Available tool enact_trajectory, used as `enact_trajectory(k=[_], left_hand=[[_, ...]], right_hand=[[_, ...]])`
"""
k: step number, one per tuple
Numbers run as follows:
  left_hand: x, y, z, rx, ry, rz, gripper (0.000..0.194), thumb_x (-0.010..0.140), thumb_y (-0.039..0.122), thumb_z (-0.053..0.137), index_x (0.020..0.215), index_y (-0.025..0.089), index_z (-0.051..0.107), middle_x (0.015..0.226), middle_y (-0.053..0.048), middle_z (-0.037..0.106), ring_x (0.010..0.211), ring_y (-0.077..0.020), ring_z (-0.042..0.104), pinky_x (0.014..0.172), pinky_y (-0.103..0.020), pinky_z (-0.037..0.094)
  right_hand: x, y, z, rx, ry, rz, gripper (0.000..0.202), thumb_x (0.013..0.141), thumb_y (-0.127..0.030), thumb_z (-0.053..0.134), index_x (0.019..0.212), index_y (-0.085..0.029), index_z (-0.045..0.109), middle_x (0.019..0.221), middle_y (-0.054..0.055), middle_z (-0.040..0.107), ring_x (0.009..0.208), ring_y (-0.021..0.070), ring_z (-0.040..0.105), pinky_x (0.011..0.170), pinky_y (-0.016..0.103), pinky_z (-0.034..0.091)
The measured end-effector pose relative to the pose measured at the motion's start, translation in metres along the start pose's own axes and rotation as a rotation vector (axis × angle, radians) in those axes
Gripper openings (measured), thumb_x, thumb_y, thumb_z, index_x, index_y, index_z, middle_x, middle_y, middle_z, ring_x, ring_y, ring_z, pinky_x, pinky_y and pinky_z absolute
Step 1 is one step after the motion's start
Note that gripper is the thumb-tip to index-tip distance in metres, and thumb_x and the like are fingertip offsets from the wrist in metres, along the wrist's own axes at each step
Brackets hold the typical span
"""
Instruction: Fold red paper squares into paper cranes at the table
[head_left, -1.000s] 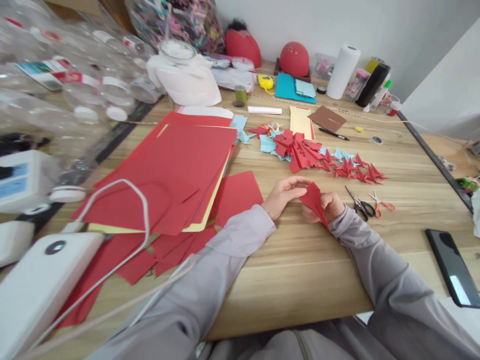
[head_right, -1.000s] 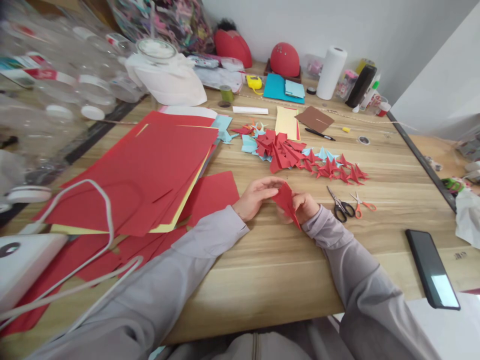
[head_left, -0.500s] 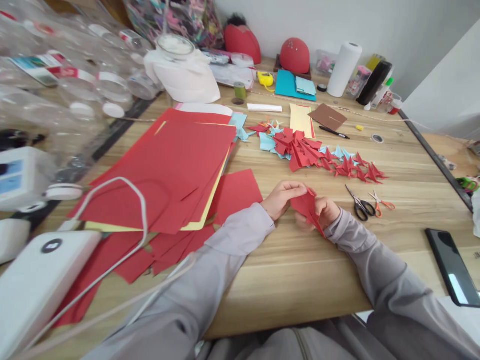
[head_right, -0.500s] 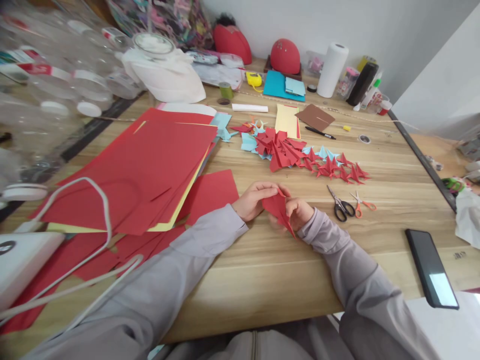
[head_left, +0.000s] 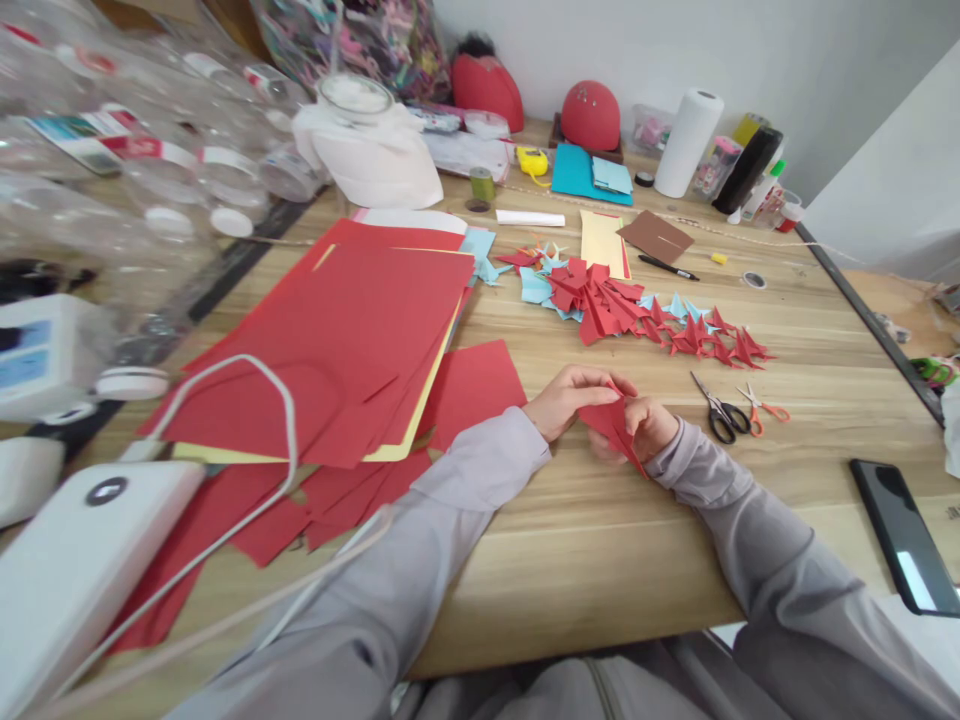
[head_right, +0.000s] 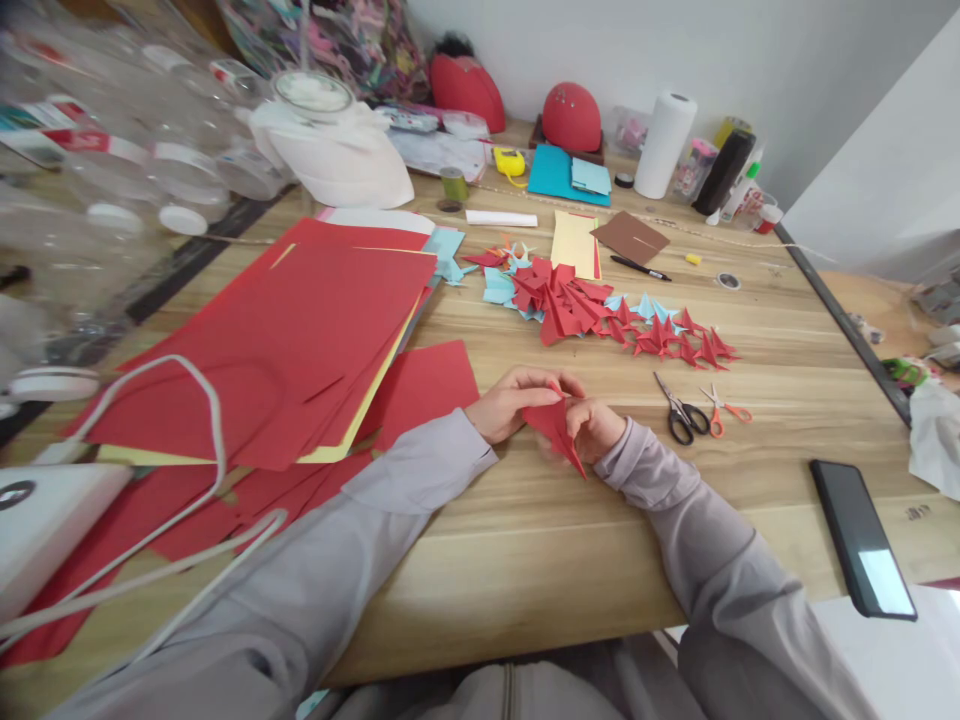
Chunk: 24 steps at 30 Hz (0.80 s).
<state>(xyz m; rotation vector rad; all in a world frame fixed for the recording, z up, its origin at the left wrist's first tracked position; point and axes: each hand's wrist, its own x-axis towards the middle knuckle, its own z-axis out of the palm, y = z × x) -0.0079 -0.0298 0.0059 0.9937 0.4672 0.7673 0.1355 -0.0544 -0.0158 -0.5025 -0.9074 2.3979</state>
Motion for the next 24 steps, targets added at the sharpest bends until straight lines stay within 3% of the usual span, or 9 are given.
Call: enact_trajectory(k=[6,12,18,24], left_hand=[[0.001,0.002,0.0,-0.032,0.017,-0.059,0.026,0.067,0.037,0.066,0.067,0.011,0.068,0.071,-0.008,0.066,0.063,-0.0149,0.058,0.06,-0.026,0.042],[0.006,0.001,-0.003,-0.21,0.124,0.016,0.03,0.068,0.043,0.064,0.067,0.013,0.066,0.084,-0.009,0.068,0.076,-0.0178,0.062,0.071,-0.028,0.047],[0.007,0.001,-0.004,-0.277,0.163,0.057,0.024,0.068,0.035,0.065,0.076,0.013,0.064,0.086,-0.008,0.066,0.075,-0.0163,0.062,0.067,-0.028,0.047],[0.007,-0.003,-0.004,-0.199,0.161,0.106,0.018,0.064,0.022,0.071,0.069,0.013,0.056,0.094,-0.005,0.063,0.081,-0.0144,0.061,0.076,-0.03,0.047]], right_hand=[[0.0,0.0,0.001,-0.029,0.011,-0.011,0.011,0.05,-0.016,0.046,0.06,-0.016,0.05,0.045,-0.001,0.051,0.037,0.0108,0.039,0.033,0.023,0.03],[-0.003,-0.006,0.006,0.004,0.009,-0.122,0.023,0.05,-0.016,0.05,0.073,-0.016,0.049,0.05,-0.002,0.05,0.04,0.0104,0.04,0.036,0.022,0.031],[-0.007,-0.015,0.006,-0.001,0.121,-0.395,0.019,0.053,-0.02,0.06,0.065,-0.018,0.046,0.056,-0.003,0.048,0.049,0.0101,0.042,0.045,0.024,0.035],[-0.007,-0.019,0.002,-0.096,0.344,-0.518,0.024,0.051,-0.022,0.066,0.062,-0.018,0.045,0.057,-0.004,0.044,0.053,0.0095,0.04,0.049,0.024,0.035]])
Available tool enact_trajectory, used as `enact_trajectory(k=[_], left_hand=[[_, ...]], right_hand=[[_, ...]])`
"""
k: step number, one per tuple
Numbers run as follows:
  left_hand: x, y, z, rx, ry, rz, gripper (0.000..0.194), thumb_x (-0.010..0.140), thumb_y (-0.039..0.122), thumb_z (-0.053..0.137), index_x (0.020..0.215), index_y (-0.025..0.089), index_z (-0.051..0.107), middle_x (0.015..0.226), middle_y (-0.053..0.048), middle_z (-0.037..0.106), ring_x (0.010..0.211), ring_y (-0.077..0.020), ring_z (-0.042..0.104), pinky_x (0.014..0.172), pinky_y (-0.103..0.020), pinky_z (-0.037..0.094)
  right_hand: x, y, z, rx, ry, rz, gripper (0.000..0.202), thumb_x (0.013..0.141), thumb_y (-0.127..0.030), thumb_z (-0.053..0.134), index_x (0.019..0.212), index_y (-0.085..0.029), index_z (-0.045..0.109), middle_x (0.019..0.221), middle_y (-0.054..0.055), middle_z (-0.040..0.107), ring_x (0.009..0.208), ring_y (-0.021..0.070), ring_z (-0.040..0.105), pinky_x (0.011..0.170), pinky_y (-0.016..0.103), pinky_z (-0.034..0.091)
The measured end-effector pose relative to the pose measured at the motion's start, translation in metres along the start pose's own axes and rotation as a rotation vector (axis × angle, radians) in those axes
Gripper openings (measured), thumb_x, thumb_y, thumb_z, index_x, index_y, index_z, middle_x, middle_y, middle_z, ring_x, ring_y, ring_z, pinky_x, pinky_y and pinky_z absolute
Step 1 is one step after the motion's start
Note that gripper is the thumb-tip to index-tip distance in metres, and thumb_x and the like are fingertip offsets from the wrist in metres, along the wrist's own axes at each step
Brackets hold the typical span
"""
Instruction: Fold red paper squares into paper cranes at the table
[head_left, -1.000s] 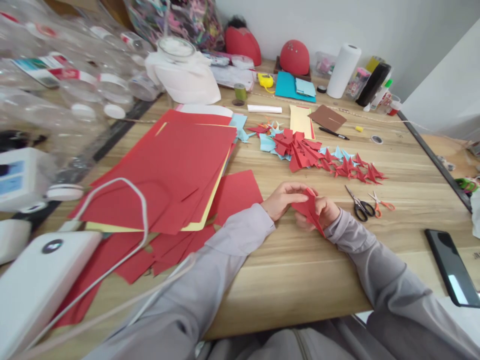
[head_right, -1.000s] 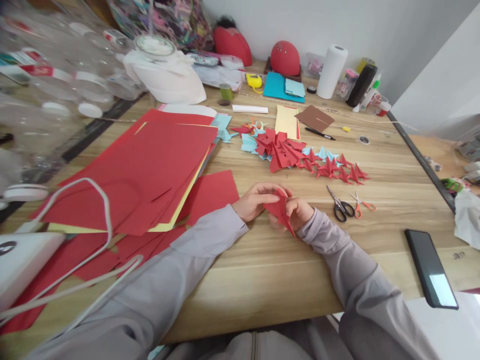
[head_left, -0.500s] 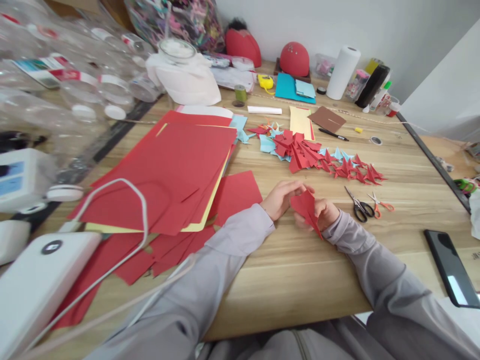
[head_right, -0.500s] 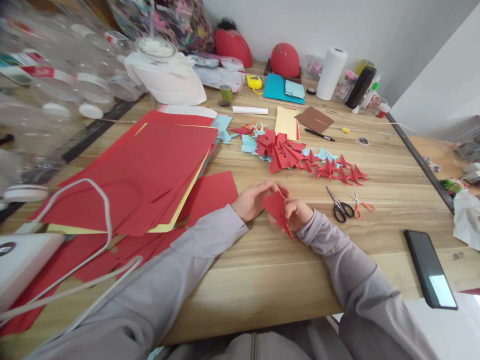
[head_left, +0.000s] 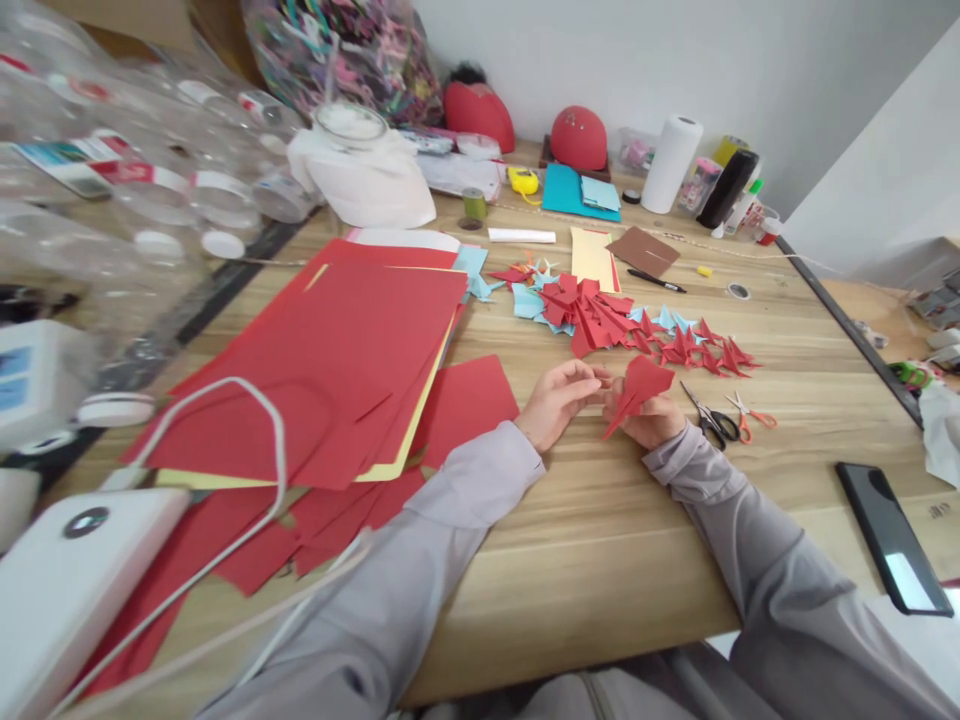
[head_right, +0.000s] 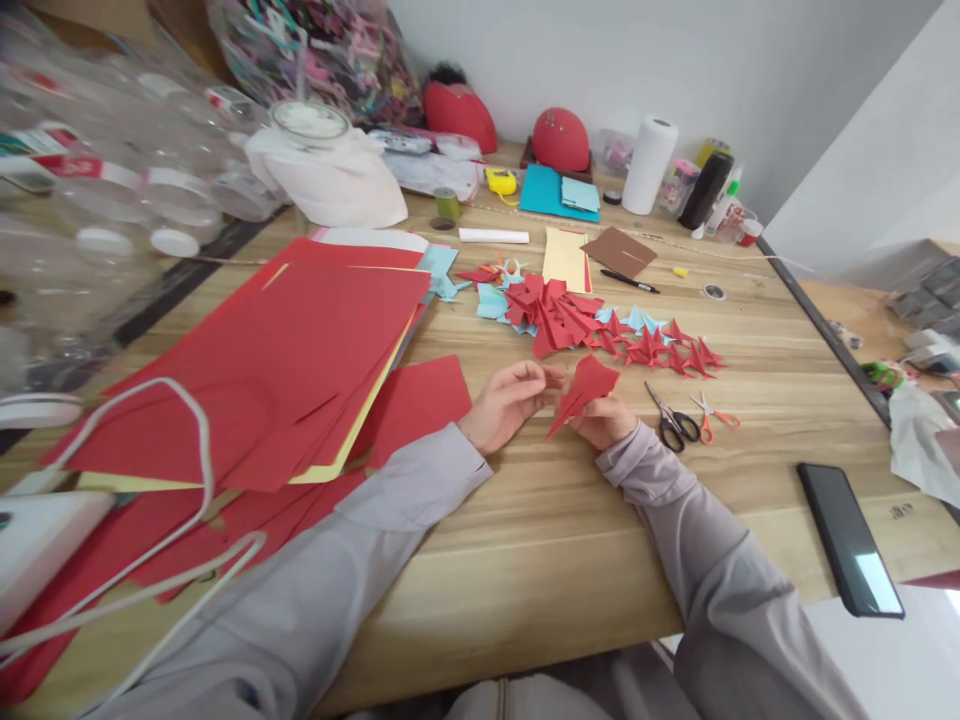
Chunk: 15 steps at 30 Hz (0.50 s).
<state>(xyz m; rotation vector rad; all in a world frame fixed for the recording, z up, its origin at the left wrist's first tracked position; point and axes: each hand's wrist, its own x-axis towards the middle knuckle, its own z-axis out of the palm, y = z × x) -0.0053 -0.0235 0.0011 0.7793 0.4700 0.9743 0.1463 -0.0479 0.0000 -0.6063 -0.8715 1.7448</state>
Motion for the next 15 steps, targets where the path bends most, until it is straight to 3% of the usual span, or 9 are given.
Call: enact_trajectory(k=[5,7,11,15], left_hand=[[0.0,-0.002,0.0,0.064,-0.009,-0.02,0.02,0.064,0.025,0.071,0.066,0.013,0.055,0.089,-0.005,0.063,0.079,-0.0142,0.06,0.076,-0.031,0.046],[-0.001,-0.002,0.001,0.097,-0.007,-0.015,0.022,0.062,0.025,0.073,0.065,0.013,0.054,0.085,-0.003,0.062,0.077,-0.0134,0.059,0.076,-0.03,0.045],[-0.001,-0.004,0.003,0.165,0.023,0.026,0.025,0.061,0.025,0.075,0.068,0.013,0.055,0.081,0.0,0.061,0.078,-0.0111,0.057,0.075,-0.026,0.043],[0.001,-0.004,0.002,0.1,0.049,-0.036,0.026,0.065,0.029,0.072,0.08,0.015,0.056,0.069,0.001,0.061,0.065,-0.0108,0.057,0.062,-0.024,0.044]], right_hand=[[0.001,-0.002,0.003,-0.017,-0.027,-0.047,0.023,0.054,-0.025,0.065,0.055,-0.017,0.044,0.05,-0.005,0.037,0.048,0.0076,0.035,0.048,0.023,0.032],[0.001,-0.002,0.005,-0.016,0.021,-0.066,0.02,0.054,-0.023,0.065,0.054,-0.017,0.046,0.049,-0.005,0.039,0.047,0.0076,0.036,0.049,0.024,0.033],[0.002,0.002,0.008,-0.134,0.245,-0.152,0.013,0.054,-0.019,0.068,0.057,-0.016,0.056,0.048,-0.005,0.048,0.046,0.0083,0.041,0.047,0.024,0.034],[0.002,0.01,0.005,-0.328,0.494,-0.314,0.011,0.055,-0.017,0.072,0.059,-0.018,0.062,0.057,-0.001,0.061,0.056,0.0126,0.054,0.058,0.028,0.044]])
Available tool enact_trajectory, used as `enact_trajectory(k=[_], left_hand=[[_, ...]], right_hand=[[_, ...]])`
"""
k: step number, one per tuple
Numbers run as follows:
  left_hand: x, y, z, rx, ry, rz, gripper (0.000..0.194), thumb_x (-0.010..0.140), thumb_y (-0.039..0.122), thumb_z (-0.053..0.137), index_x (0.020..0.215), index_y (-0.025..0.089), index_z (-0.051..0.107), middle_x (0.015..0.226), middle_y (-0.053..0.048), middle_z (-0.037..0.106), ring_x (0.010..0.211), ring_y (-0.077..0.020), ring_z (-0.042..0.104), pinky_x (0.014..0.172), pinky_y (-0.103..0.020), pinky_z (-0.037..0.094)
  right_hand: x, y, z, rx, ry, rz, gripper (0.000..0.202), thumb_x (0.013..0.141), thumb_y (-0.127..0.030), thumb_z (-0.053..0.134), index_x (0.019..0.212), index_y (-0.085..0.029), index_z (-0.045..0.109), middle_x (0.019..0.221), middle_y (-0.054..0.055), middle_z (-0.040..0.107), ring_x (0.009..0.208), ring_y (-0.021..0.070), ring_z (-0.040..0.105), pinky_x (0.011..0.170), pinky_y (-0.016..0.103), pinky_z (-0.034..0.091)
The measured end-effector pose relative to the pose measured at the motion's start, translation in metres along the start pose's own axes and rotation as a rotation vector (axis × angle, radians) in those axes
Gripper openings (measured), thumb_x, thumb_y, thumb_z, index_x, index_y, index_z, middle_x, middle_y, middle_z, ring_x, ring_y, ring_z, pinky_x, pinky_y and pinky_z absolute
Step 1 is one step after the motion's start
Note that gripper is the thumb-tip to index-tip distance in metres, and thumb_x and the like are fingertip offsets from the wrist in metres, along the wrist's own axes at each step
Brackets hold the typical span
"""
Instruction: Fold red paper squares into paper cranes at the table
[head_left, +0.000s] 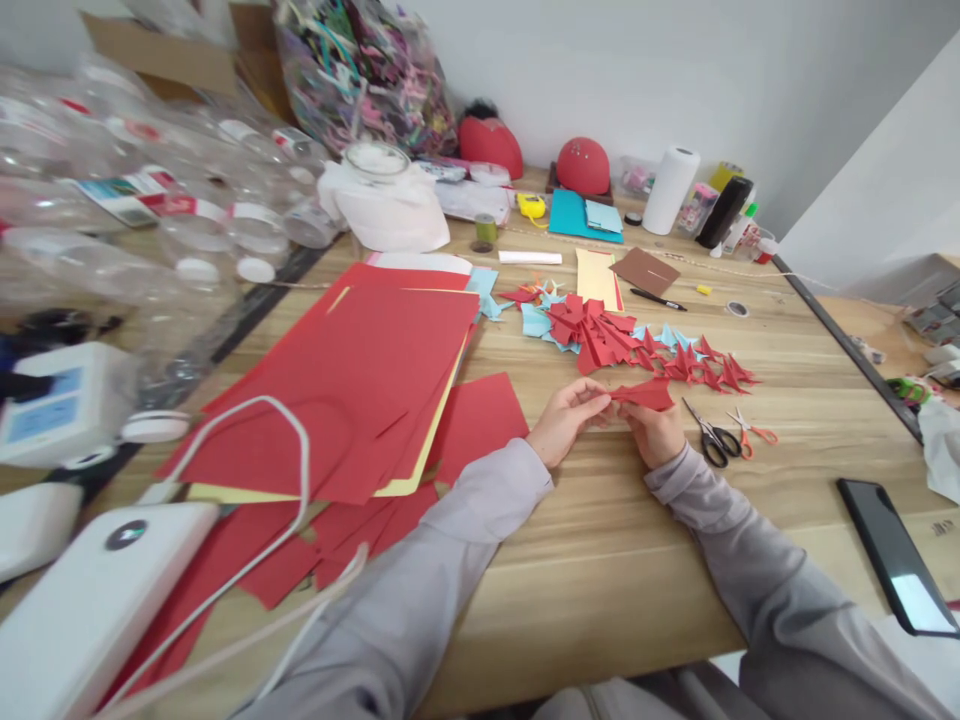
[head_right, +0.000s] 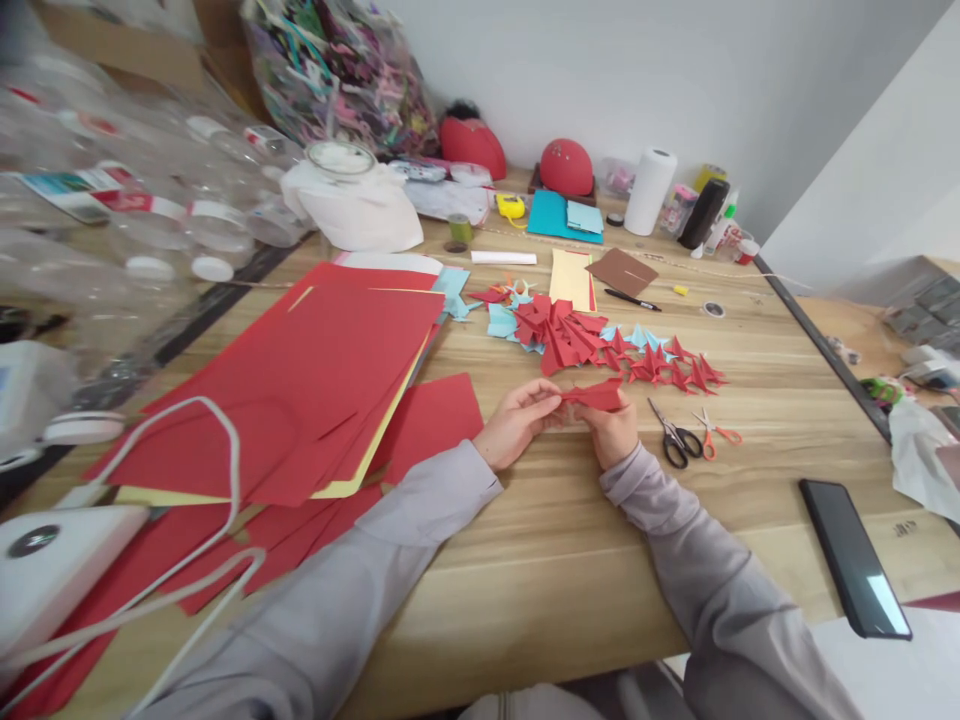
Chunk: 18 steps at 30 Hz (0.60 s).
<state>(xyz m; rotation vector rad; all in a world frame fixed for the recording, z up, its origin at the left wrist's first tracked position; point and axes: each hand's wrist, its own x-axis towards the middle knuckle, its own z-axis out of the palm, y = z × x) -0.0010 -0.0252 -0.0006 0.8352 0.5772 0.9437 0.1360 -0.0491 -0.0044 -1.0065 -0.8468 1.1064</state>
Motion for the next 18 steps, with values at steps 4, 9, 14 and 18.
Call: enact_trajectory(k=[4,9,14,18], left_hand=[[0.003,0.003,-0.003,-0.098,0.034,-0.025,0.024,0.061,0.022,0.072,0.077,0.014,0.057,0.054,0.002,0.057,0.051,-0.0082,0.052,0.053,-0.022,0.042],[0.006,0.006,-0.008,-0.177,0.131,-0.017,0.017,0.059,0.017,0.069,0.072,0.013,0.059,0.049,0.003,0.053,0.047,-0.0067,0.049,0.049,-0.019,0.04],[0.009,0.007,-0.011,-0.234,0.197,-0.008,0.021,0.059,0.015,0.065,0.08,0.013,0.06,0.05,0.004,0.051,0.046,-0.0057,0.047,0.053,-0.02,0.043],[0.012,0.007,-0.013,-0.288,0.245,0.032,0.035,0.063,0.018,0.061,0.098,0.016,0.057,0.052,0.005,0.052,0.047,-0.0071,0.048,0.052,-0.02,0.04]], right_hand=[[-0.004,0.003,-0.008,-0.28,-0.03,-0.19,0.015,0.06,-0.024,0.072,0.073,-0.02,0.067,0.073,0.002,0.068,0.069,0.0181,0.06,0.07,0.035,0.049],[-0.013,-0.008,-0.016,-0.597,-0.067,-0.534,0.007,0.066,-0.022,0.066,0.072,-0.02,0.064,0.066,0.001,0.063,0.063,0.0153,0.056,0.062,0.029,0.047],[-0.022,-0.009,-0.015,-0.811,-0.079,-0.592,0.009,0.069,-0.019,0.062,0.061,-0.019,0.058,0.055,-0.002,0.056,0.05,0.0111,0.051,0.051,0.024,0.043],[-0.017,0.003,-0.016,-0.717,0.153,-0.453,0.007,0.069,-0.026,0.063,0.067,-0.018,0.062,0.055,0.0,0.061,0.049,0.0125,0.054,0.05,0.026,0.047]])
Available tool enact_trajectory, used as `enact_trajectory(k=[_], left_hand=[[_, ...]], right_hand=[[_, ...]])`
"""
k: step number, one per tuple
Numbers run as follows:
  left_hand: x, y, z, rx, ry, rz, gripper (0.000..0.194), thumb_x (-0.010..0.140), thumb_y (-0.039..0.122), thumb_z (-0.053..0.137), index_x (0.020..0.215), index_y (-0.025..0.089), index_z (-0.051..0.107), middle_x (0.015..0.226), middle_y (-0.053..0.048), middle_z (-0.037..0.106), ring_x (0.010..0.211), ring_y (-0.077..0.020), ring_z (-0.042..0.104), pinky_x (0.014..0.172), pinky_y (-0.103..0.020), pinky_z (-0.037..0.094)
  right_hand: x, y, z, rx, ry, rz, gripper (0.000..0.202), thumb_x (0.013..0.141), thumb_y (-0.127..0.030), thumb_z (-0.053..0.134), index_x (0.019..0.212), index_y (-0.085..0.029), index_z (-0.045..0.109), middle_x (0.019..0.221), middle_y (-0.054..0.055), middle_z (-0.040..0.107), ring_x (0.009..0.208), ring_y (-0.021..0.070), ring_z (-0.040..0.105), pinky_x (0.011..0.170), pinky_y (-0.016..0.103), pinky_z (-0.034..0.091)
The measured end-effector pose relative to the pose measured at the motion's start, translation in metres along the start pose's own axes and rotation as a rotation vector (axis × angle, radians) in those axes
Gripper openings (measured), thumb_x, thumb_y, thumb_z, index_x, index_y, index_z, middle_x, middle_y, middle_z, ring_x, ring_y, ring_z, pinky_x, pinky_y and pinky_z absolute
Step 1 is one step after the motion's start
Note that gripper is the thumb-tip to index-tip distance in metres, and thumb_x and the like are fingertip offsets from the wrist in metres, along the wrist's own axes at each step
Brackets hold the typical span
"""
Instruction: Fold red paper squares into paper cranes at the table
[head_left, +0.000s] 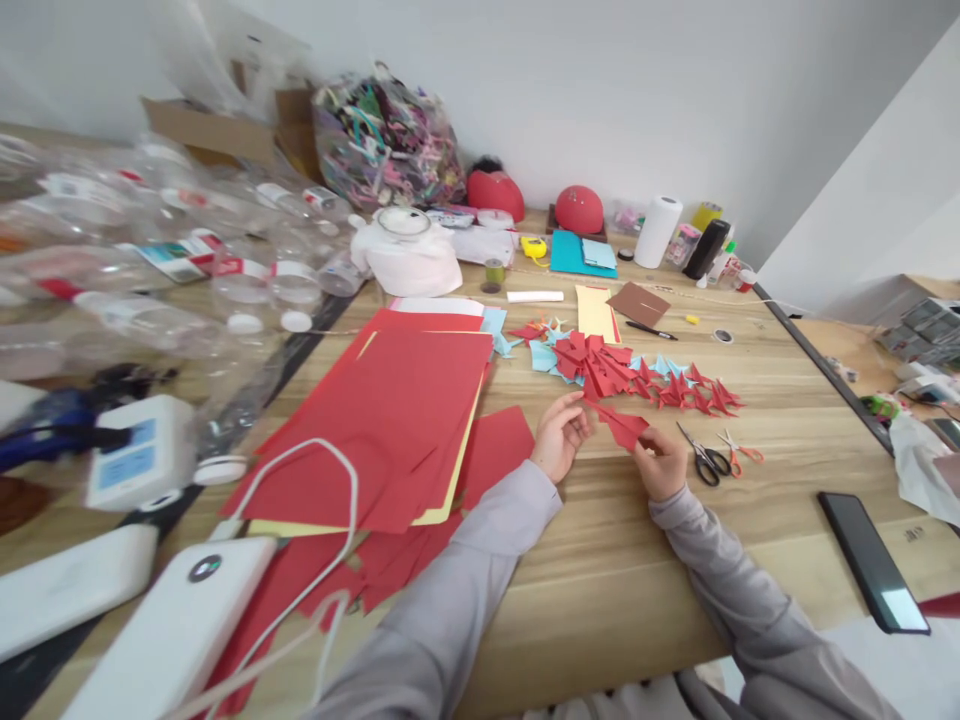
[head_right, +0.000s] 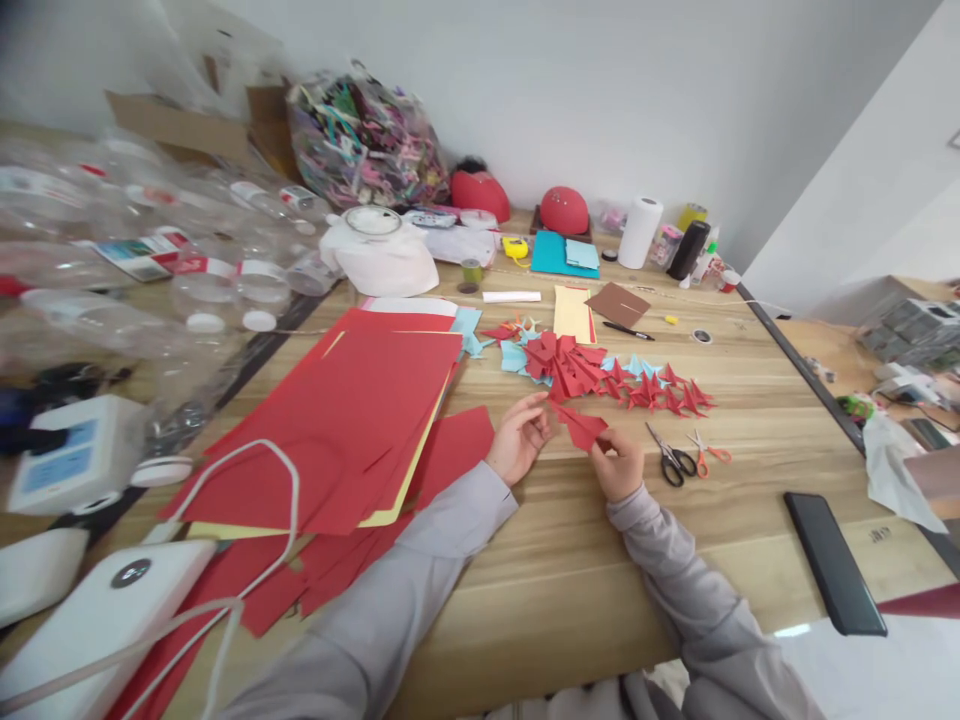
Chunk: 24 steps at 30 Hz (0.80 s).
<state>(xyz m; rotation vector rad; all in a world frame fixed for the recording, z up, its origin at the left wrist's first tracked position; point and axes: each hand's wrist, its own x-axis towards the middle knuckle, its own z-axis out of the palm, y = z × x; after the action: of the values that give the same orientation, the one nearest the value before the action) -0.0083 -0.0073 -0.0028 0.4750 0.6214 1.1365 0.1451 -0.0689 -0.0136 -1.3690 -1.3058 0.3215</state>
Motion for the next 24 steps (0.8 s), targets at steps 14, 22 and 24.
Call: enact_trajectory(k=[14,22,24], left_hand=[[0.007,0.004,-0.006,-0.071,0.044,-0.034,0.02,0.062,0.018,0.062,0.081,0.014,0.058,0.053,0.004,0.052,0.05,-0.0071,0.048,0.053,-0.02,0.037],[0.008,0.005,-0.007,-0.055,0.036,-0.025,0.015,0.063,0.017,0.06,0.078,0.014,0.059,0.053,0.003,0.052,0.05,-0.0083,0.048,0.052,-0.021,0.037],[0.009,0.005,-0.007,-0.046,0.03,-0.027,0.015,0.063,0.017,0.06,0.078,0.014,0.059,0.053,0.002,0.052,0.049,-0.0083,0.048,0.052,-0.021,0.037]], right_hand=[[0.082,-0.007,0.064,0.081,0.247,0.069,0.021,0.07,-0.034,0.059,0.076,-0.016,0.068,0.072,0.005,0.069,0.064,0.017,0.062,0.067,0.034,0.053],[0.095,0.033,0.062,-0.125,0.378,0.113,0.024,0.073,-0.036,0.056,0.077,-0.017,0.07,0.076,0.006,0.068,0.076,0.0193,0.061,0.078,0.035,0.048],[0.095,0.032,0.062,-0.141,0.38,0.123,0.026,0.074,-0.037,0.055,0.079,-0.017,0.07,0.078,0.006,0.069,0.077,0.0198,0.061,0.078,0.035,0.048]])
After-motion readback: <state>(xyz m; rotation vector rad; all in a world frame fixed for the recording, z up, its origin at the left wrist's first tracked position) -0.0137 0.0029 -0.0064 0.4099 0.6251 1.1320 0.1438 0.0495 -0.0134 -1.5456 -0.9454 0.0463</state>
